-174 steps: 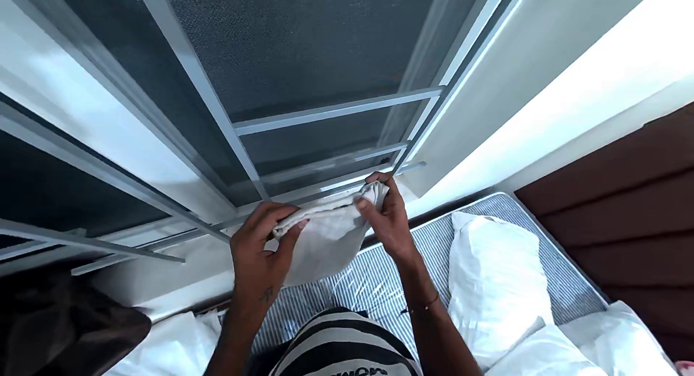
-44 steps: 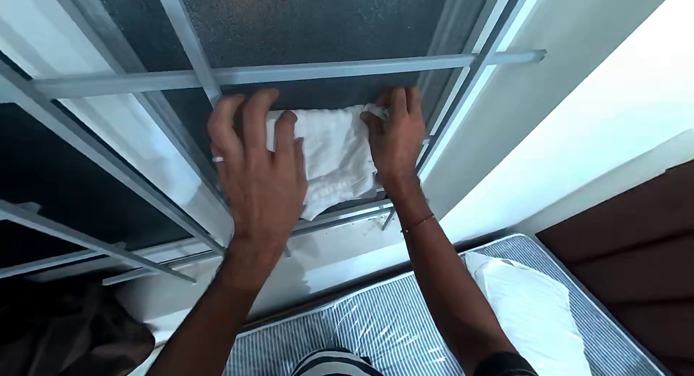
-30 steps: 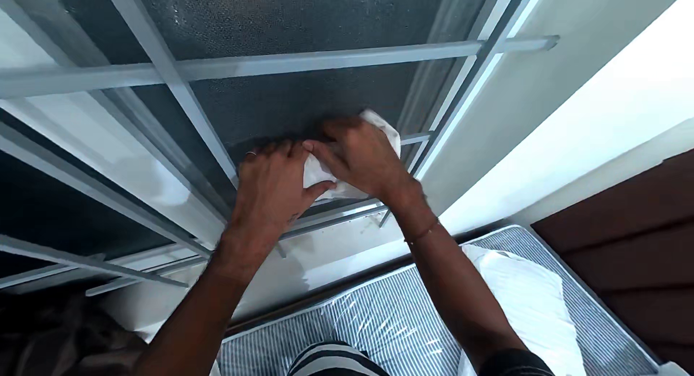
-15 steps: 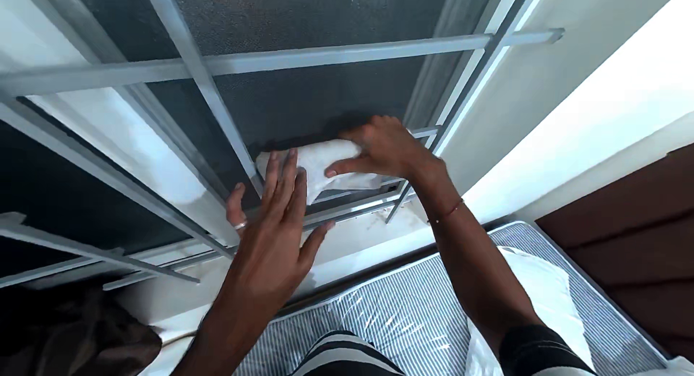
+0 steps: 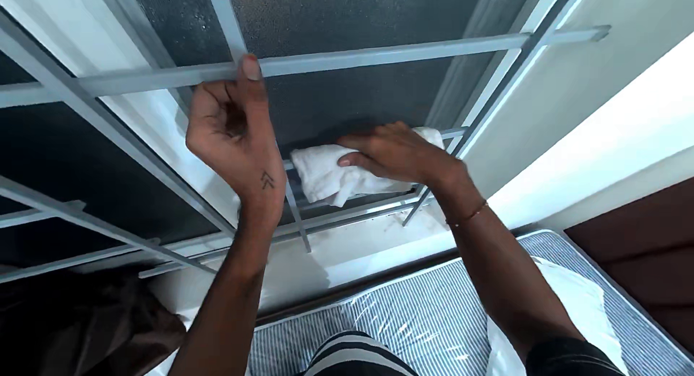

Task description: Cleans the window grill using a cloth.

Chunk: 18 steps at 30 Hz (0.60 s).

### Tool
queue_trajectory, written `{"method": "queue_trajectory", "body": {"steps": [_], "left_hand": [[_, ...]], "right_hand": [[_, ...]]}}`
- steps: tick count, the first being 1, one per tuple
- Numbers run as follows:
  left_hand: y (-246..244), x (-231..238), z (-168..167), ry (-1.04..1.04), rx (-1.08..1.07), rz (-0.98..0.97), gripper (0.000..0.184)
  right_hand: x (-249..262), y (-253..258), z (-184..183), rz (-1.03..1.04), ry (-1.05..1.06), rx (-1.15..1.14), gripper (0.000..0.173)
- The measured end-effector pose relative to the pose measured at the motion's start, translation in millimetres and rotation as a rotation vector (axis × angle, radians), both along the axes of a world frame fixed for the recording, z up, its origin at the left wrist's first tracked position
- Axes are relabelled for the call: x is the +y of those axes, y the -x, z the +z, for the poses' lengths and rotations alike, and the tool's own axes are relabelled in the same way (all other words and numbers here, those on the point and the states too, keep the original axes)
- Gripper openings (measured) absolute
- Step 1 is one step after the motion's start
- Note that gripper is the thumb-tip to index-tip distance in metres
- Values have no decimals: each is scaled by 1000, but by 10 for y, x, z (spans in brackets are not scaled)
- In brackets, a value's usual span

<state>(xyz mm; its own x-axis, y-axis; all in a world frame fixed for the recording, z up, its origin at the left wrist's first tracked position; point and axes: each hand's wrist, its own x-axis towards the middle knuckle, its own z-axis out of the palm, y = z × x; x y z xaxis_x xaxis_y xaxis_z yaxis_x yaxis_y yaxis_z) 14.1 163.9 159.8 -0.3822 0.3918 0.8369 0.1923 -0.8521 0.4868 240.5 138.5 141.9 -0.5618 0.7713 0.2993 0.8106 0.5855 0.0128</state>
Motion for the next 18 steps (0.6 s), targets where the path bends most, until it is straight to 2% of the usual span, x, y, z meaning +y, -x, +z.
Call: {"method": "queue_trajectory", "body": {"steps": [3,7,10,12,15,18], "left_hand": [[-2,167,-92,-26,-82,-116,24],[-31,296,-191,24,-81,-391,40],[-16,338,-217,-33,-19,-449,45],[-18,344,-205,-77,5,-429,44],[-16,317,-196,-62,41,-371,46],[-6,273,-194,-28,62,-363,47]], "right_hand": [[27,-163,51,9,68,27,51],[38,231,52,18,79,-3,48],[44,626,-9,46,22,-2,44],[85,683,-56,113,-46,28,42],[46,431,-103,156,-111,83,38],[-63,-60,-89,80,-76,123,37]]}}
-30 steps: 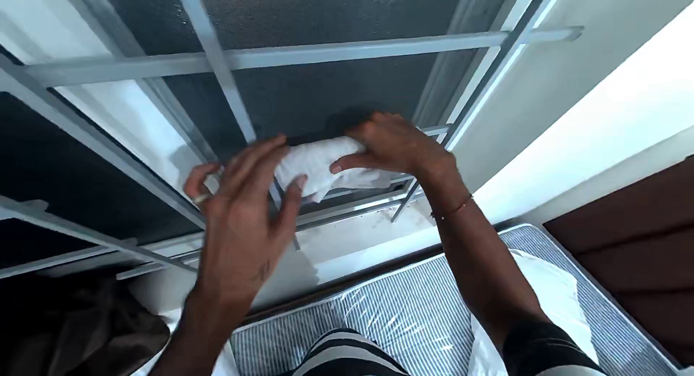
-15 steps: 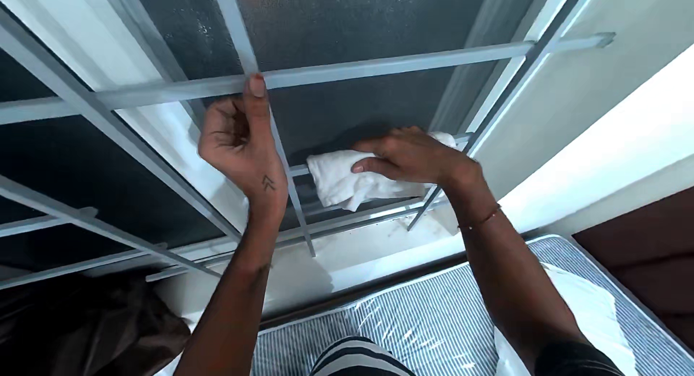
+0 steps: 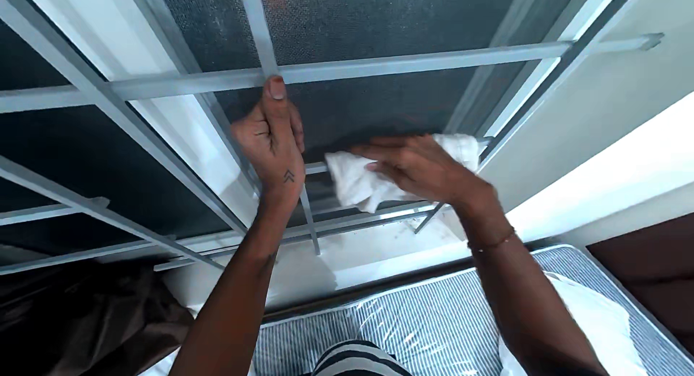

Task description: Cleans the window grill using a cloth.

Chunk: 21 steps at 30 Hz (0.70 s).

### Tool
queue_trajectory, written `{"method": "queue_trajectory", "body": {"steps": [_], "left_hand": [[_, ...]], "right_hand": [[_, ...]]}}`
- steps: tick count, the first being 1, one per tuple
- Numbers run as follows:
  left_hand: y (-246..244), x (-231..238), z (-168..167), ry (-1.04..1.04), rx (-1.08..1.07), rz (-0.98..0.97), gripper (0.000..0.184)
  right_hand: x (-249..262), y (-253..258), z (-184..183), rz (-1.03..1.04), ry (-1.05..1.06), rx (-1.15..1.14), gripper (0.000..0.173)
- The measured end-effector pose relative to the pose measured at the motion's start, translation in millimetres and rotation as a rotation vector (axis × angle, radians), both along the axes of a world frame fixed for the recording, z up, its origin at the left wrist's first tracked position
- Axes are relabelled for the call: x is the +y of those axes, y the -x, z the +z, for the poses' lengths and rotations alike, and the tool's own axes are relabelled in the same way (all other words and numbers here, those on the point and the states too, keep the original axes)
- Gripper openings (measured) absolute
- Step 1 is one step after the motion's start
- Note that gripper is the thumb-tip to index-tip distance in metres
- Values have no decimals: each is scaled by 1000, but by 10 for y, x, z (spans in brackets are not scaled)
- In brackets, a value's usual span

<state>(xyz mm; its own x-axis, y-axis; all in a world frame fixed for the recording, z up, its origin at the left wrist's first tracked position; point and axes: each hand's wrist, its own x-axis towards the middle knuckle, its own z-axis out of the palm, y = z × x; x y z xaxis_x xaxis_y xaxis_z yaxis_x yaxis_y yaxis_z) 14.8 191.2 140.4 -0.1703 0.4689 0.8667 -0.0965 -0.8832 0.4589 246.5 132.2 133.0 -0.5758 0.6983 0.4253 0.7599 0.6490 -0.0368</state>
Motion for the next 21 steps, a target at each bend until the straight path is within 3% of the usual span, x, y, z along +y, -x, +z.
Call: {"method": "queue_trajectory", "body": {"steps": [5,10,12,15,19,21], "left_hand": [[-1,61,-5,19,-25,-88,49],[10,95,-20,2,-12,-95,50],[2,74,-6,9,0,-81,50],[-8,22,11,7,17,-31,50],[-36,-10,11,43,7,-11,51],[-53,-3,18,50,-4,-5,51]], "right_hand": [[-39,-213,9,-95,58,24,40],[83,741,-61,-38,-30,3,33],[106,905,-65,6,-39,22,32],[81,674,-160,-19,-153,46,38],[-7,-261,-292,-388,-328,94,77],[-34,-630,-300,-553,-339,101,81]]}}
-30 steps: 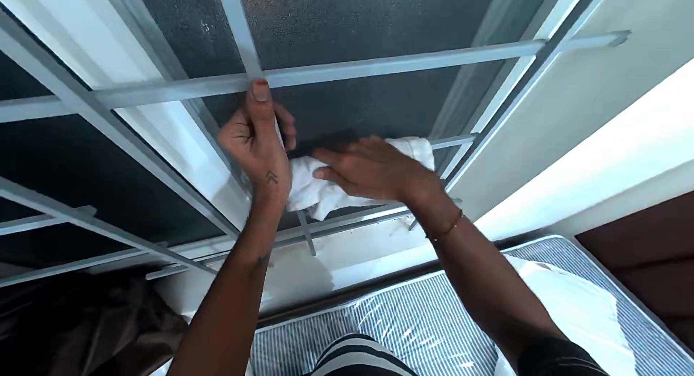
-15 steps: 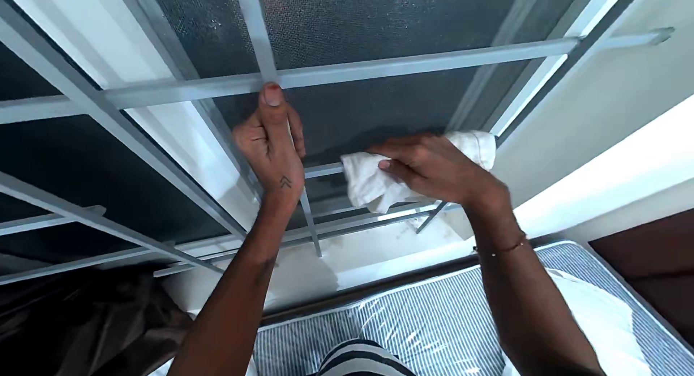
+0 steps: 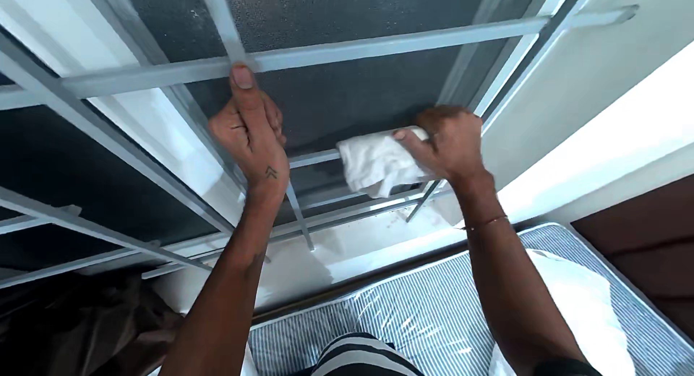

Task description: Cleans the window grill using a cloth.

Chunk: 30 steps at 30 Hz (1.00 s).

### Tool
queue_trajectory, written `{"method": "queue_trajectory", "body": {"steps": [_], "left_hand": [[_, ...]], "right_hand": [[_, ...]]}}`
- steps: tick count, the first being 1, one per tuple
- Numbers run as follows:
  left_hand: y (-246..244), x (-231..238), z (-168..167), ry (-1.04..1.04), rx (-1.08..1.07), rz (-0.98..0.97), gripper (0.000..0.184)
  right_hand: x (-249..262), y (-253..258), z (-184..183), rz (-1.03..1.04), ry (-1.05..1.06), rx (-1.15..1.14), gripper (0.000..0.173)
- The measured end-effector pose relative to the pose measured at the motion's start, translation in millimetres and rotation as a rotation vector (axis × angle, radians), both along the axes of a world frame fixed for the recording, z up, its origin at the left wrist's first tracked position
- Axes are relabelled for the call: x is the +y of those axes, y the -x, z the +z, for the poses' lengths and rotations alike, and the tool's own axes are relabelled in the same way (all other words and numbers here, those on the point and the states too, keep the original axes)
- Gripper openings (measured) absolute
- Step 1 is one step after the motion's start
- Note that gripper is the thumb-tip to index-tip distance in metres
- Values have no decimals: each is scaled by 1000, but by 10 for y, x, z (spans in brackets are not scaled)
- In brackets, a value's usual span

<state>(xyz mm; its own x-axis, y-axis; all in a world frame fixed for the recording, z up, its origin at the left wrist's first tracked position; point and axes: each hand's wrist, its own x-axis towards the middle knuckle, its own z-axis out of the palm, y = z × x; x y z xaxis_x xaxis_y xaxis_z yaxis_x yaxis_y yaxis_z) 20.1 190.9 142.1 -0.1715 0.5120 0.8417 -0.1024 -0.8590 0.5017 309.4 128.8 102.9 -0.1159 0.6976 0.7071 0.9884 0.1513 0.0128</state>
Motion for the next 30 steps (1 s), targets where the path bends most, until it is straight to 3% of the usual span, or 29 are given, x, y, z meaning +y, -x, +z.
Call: {"method": "queue_trajectory", "body": {"steps": [3,10,13,18,20,24,28,30], "left_hand": [[-13,16,-22,-26,-9,-6,49],[7,5,-36,-36,20,7,50],[14,-11,-24,-18,25,24,50],[6,0,-34,-5,17,23,50],[-2,28,-44,-26,5,4,50],[22,63,-49,-37,8,-55,50],[22,52,-47,-38,18,-71,50],[16,43,-40,-28,26,-38,51]], "right_hand": [[41,69,-16,-76,-62,60,73],[223,1216,-110,46,-209,110,66],[253,1009,-156,84,-290,87,59],[139,102,-161,-41,-297,110,53],[170,-5,-195,-57,-355,110,53],[253,527,-207,-31,-425,176,55],[264,1444,-194,72,-358,196,53],[247,1577,-173,119,-299,166,53]]}}
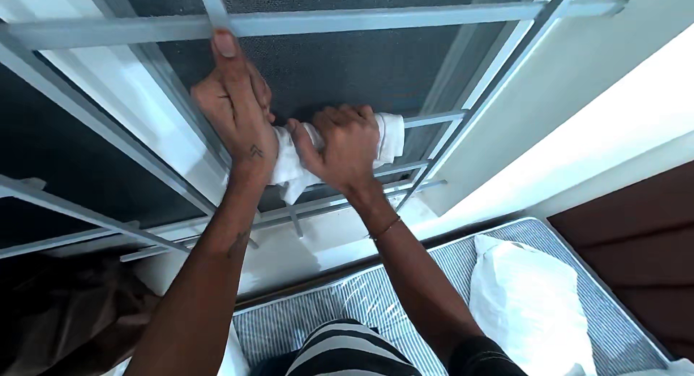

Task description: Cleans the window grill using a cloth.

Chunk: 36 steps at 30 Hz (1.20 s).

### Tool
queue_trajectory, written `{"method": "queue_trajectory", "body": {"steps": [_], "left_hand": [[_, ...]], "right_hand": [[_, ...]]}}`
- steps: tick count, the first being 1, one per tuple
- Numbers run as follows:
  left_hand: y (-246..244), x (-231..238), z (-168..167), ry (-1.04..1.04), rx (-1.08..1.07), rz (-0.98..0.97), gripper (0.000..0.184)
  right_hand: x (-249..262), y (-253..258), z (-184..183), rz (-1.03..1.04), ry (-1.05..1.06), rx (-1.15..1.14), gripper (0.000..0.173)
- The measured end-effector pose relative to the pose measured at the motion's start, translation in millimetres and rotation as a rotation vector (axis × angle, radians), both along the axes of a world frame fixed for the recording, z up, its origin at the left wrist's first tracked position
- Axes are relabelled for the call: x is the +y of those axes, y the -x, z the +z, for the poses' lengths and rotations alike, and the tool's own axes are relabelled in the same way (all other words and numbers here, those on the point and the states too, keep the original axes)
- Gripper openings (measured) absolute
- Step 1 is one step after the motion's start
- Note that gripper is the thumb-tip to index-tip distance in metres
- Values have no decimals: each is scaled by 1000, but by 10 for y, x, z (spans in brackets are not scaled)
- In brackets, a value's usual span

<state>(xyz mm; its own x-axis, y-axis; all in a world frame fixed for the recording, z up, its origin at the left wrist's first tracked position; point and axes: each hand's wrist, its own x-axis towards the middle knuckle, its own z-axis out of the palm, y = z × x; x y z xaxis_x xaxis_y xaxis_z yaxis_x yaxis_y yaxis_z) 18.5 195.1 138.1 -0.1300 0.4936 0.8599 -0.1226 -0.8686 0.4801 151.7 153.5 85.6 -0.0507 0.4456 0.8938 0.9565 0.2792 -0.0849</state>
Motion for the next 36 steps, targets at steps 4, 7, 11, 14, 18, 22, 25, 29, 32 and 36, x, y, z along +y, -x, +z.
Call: {"method": "queue_trajectory", "body": {"steps": [4,7,11,14,18,22,25,29,32,36], "left_hand": [[20,5,-11,-11,10,16,51],[13,16,-12,-15,18,5,50],[0,18,-15,-4,-9,-12,50],[-11,22,-12,14,-29,-49,51],[5,54,-13,-1,-23,-87,50],[10,14,-4,19,-11,-40,50],[29,21,-11,-2,5,-35,49],[30,32,-20,-5,9,-39,49],[27,38,-17,2,-4,-53,49],[23,34,-23,12,-14,-72,50]], "right_hand": [[-35,-438,9,-4,42,-79,54],[-64,-941,-1,-111,16,-59,56],[-69,-1197,-22,-173,-24,-19,56],[-27,-937,-31,-169,-95,74,54],[47,-262,-23,-81,-99,91,49],[-96,20,43,64,111,-46,50],[-185,-298,81,131,168,-131,44],[-288,-768,92,99,222,-164,48],[-324,-683,99,26,278,-183,65],[-332,-128,118,77,369,-234,35]]}}
